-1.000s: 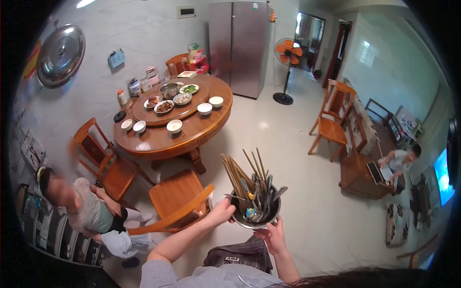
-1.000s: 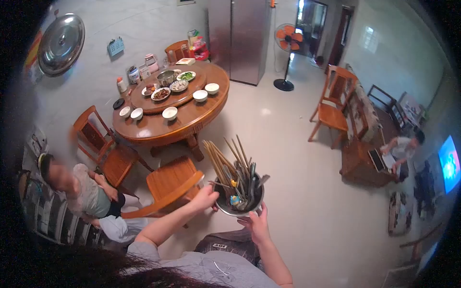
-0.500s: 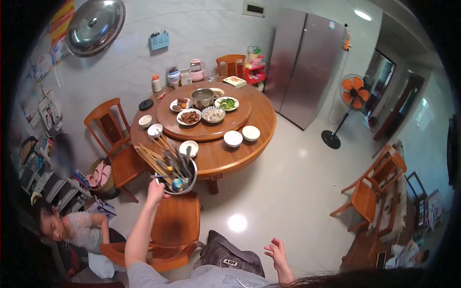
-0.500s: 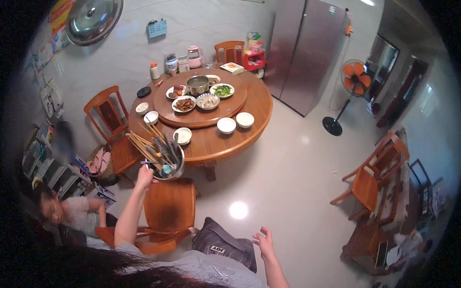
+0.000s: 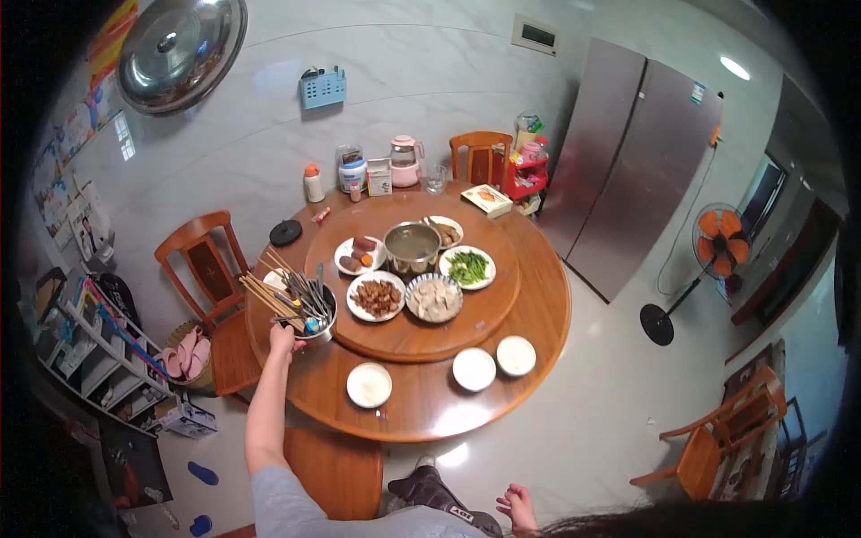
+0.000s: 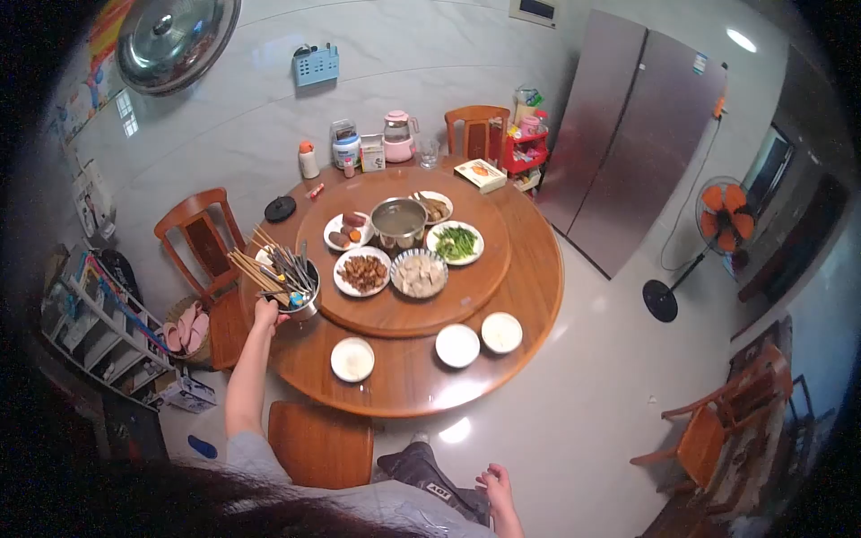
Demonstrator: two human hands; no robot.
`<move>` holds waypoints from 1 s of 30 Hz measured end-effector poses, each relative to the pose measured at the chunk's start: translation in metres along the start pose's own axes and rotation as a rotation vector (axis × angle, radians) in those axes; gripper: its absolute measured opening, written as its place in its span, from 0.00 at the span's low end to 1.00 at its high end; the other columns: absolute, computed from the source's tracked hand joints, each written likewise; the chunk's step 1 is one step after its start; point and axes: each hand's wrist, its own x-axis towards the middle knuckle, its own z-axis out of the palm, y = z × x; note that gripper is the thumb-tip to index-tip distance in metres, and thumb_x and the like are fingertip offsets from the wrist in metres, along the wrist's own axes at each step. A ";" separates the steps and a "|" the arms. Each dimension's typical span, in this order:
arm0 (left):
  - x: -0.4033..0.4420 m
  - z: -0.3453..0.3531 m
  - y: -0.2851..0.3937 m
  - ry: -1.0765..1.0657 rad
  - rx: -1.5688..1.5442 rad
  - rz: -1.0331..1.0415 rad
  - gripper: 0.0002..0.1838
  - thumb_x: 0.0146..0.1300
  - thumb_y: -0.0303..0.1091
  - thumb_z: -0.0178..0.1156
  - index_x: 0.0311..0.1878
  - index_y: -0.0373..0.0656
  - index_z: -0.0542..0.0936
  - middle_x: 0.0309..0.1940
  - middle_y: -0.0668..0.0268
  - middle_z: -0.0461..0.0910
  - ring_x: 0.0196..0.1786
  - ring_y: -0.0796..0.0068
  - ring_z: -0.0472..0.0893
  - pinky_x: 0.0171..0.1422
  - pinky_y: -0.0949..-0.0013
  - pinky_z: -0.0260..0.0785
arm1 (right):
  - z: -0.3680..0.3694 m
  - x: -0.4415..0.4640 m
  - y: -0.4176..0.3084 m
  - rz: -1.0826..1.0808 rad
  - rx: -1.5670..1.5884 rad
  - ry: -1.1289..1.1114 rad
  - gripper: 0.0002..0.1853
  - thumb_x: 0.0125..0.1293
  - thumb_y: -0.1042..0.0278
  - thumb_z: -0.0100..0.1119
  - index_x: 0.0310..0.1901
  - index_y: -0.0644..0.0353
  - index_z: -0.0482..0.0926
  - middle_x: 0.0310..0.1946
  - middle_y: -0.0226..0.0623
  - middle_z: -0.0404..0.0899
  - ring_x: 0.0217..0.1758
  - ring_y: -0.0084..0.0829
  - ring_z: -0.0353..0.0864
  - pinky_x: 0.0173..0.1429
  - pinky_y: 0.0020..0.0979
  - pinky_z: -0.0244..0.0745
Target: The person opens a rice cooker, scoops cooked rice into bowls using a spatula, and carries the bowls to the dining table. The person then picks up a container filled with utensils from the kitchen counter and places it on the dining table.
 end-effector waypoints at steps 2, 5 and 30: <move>0.041 0.024 -0.005 0.047 -0.019 -0.018 0.17 0.52 0.23 0.38 0.47 0.40 0.65 0.32 0.58 0.73 0.15 0.73 0.73 0.10 0.78 0.65 | 0.013 0.026 -0.014 -0.011 -0.042 -0.008 0.19 0.54 0.74 0.47 0.49 0.61 0.60 0.48 0.41 0.59 0.40 0.33 0.71 0.38 0.31 0.71; 0.084 0.051 -0.005 0.076 -0.011 -0.091 0.16 0.54 0.24 0.40 0.48 0.43 0.65 0.33 0.60 0.73 0.18 0.74 0.73 0.10 0.80 0.64 | 0.031 0.052 -0.039 0.003 -0.097 0.017 0.20 0.53 0.74 0.48 0.49 0.61 0.60 0.48 0.41 0.60 0.39 0.32 0.71 0.37 0.30 0.71; -0.047 0.202 -0.007 -0.324 -0.124 0.210 0.18 0.58 0.35 0.46 0.51 0.46 0.60 0.27 0.69 0.69 0.22 0.84 0.68 0.20 0.83 0.57 | -0.145 -0.128 -0.094 -0.726 0.046 0.661 0.20 0.57 0.69 0.45 0.52 0.65 0.63 0.50 0.40 0.66 0.56 0.31 0.62 0.61 0.30 0.52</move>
